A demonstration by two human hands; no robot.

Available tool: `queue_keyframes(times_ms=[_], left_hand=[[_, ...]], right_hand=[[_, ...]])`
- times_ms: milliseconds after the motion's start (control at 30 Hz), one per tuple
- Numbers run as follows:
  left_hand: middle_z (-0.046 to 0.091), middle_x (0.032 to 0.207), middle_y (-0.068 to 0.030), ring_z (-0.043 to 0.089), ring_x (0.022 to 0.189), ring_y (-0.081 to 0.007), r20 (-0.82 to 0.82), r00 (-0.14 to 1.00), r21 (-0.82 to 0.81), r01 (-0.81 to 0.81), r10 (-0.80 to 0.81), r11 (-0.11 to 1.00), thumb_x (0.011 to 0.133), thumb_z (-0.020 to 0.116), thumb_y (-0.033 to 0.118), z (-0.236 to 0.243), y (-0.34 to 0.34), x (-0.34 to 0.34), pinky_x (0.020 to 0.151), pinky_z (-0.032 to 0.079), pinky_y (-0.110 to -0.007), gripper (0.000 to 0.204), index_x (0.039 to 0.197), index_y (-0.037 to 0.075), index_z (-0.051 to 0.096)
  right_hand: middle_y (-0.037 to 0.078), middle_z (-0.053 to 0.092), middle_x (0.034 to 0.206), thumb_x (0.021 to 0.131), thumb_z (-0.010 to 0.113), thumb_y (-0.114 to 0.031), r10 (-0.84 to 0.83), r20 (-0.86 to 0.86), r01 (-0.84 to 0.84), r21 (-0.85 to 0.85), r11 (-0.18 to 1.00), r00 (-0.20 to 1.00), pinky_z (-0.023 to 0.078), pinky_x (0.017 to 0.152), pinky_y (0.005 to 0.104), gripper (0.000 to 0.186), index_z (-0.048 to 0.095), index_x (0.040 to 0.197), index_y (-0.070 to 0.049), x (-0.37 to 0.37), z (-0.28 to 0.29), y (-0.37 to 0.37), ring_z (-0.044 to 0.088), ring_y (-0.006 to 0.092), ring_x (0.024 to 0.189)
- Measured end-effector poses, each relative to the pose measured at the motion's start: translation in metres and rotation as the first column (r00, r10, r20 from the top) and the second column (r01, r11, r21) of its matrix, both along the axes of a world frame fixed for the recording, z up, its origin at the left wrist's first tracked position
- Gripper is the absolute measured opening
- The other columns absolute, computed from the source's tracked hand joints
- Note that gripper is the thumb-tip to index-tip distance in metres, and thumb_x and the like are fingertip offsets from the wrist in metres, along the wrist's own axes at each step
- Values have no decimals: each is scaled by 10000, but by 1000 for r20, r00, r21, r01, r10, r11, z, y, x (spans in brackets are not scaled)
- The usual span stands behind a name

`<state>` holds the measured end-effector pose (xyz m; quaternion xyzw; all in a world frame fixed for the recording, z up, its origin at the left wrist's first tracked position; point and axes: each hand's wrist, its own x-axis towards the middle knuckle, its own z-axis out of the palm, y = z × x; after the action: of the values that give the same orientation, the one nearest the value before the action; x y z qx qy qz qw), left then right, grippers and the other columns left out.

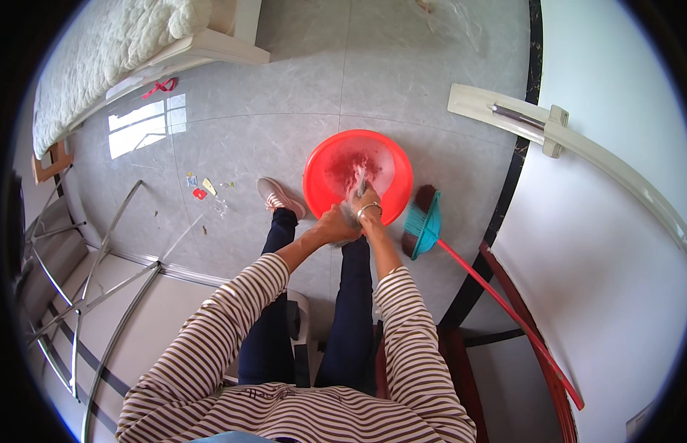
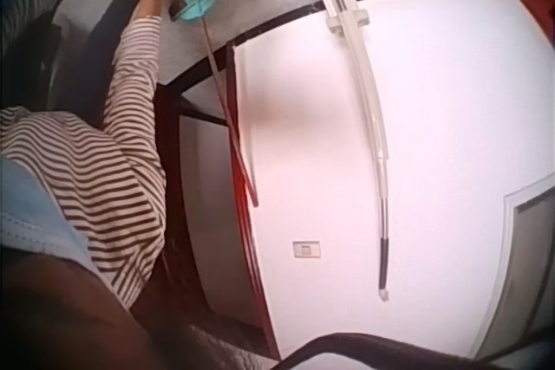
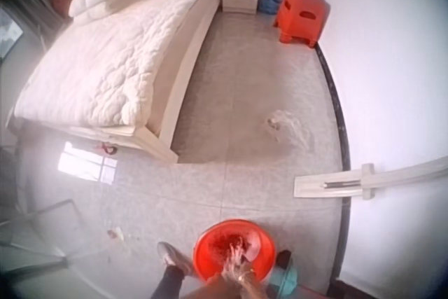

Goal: The person uses a plastic squeegee to press and smooth a large sheet of window film along the frame of a large window. After finishing the window, the person walks into the room, picks up a cloth, and wrings it in a red bucket of water.

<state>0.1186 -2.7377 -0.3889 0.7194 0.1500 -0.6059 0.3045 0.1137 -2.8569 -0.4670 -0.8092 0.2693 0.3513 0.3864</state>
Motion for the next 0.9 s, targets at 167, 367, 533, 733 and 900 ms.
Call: queue_keyframes(times_ms=[167,367,533,733,900], left_hand=[[600,1129,-261,632,1050,-362,202,954,82,207,-219,975,668,797,389,-4,-3,-7,879,516,-436,850,1233,-70,357],[620,1078,-263,646,1002,-380,336,909,61,238,-245,969,699,761,400,11,-1,-15,848,525,-466,754,1193,-47,408],[653,1002,-167,672,917,-309,242,961,-266,-68,134,962,753,730,362,11,21,-21,807,539,-420,606,1175,-13,510],[628,906,-89,583,585,-149,-621,582,-267,-786,524,557,846,663,398,87,33,-14,434,454,-248,510,1199,54,530],[607,906,-122,514,534,-139,-890,136,-42,-974,434,221,882,627,426,126,37,-10,399,399,-221,498,1193,53,515]], right_hand=[[299,616,1101,836,634,-291,170,-230,-216,-189,958,958,526,859,463,554,437,1252,18,6,-6,16,626,418,1015],[269,503,1323,778,715,-416,209,-462,-296,-122,948,862,494,947,446,874,281,1393,28,10,-23,11,571,379,1163],[235,117,1557,750,614,-693,225,-352,-124,287,950,909,324,1101,460,1121,92,1521,-71,30,42,-14,229,332,1427],[175,71,1586,868,382,-745,-471,-449,613,735,289,760,232,1110,570,901,176,1530,-171,13,42,-48,131,357,1450],[160,104,1586,866,333,-750,-491,-585,405,807,-430,646,203,1099,650,862,243,1515,-190,8,93,-10,95,410,1446]])
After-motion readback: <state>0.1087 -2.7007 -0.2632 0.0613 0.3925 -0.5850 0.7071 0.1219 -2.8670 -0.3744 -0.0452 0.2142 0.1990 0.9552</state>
